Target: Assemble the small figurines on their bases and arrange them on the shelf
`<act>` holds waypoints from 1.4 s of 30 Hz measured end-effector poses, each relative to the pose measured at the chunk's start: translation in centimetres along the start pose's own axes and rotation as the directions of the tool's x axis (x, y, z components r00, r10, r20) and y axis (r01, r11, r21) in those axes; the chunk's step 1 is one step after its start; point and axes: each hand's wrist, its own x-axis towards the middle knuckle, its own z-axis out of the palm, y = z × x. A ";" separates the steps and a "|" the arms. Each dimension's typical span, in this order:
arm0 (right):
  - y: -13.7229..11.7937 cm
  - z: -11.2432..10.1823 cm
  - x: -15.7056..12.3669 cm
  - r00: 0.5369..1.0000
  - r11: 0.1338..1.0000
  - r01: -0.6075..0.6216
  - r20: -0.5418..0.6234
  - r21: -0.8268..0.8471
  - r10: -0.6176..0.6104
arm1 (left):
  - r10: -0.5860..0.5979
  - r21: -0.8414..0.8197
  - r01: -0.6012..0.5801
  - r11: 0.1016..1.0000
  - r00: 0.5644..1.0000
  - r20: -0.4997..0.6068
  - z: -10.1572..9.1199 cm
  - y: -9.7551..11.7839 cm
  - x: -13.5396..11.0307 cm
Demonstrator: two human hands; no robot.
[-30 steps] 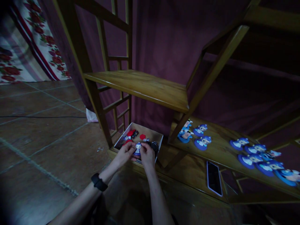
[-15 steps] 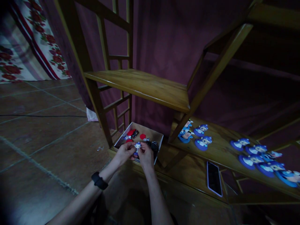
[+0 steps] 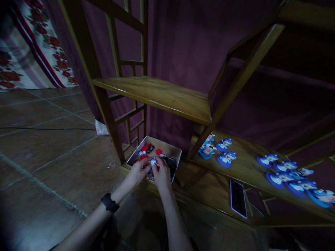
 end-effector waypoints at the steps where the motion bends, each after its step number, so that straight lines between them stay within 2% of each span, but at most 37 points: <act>1: 0.0 -0.1 0.0 1.000 1.000 0.005 -0.003 0.010 -0.005 | -0.014 -0.044 0.014 0.999 1.000 0.004 0.0 0.2 0.0; 4: 0.3 -0.2 0.2 1.000 0.998 0.004 0.004 0.056 -0.004 | -0.070 -0.212 0.076 0.974 0.997 0.037 0.1 0.8 0.0; 8: 0.6 -0.2 0.3 0.999 0.988 -0.040 0.008 0.149 0.039 | -0.156 -0.402 0.176 0.898 0.984 0.083 -0.1 1.4 -0.1; 13: 0.4 0.0 0.3 0.996 0.945 -0.083 -0.009 0.316 0.090 | -0.331 -0.552 0.312 0.773 0.941 0.069 -0.5 1.4 -0.1; 16: 0.0 -0.4 0.2 0.993 0.956 -0.075 -0.071 0.283 0.099 | -0.390 -0.649 0.339 0.681 0.918 0.071 -0.8 1.4 0.0; 20: -0.5 -0.9 0.1 0.993 0.977 0.026 -0.116 0.213 -0.001 | -0.403 -0.722 0.315 0.617 0.914 0.055 -1.0 1.5 0.2; 28: -1.0 -0.4 -0.1 0.996 0.981 0.037 -0.086 0.190 -0.021 | -0.363 -0.702 0.290 0.650 0.930 0.048 -0.7 1.4 0.1; 37: -0.7 0.3 -0.2 0.994 0.983 -0.005 -0.103 0.183 0.025 | -0.246 -0.672 0.178 0.719 0.969 -0.006 -0.5 1.5 -0.1; 42: -0.5 0.2 -0.3 0.995 0.982 -0.027 -0.085 0.186 0.044 | -0.270 -0.659 0.195 0.726 0.963 -0.012 -0.4 1.3 -0.1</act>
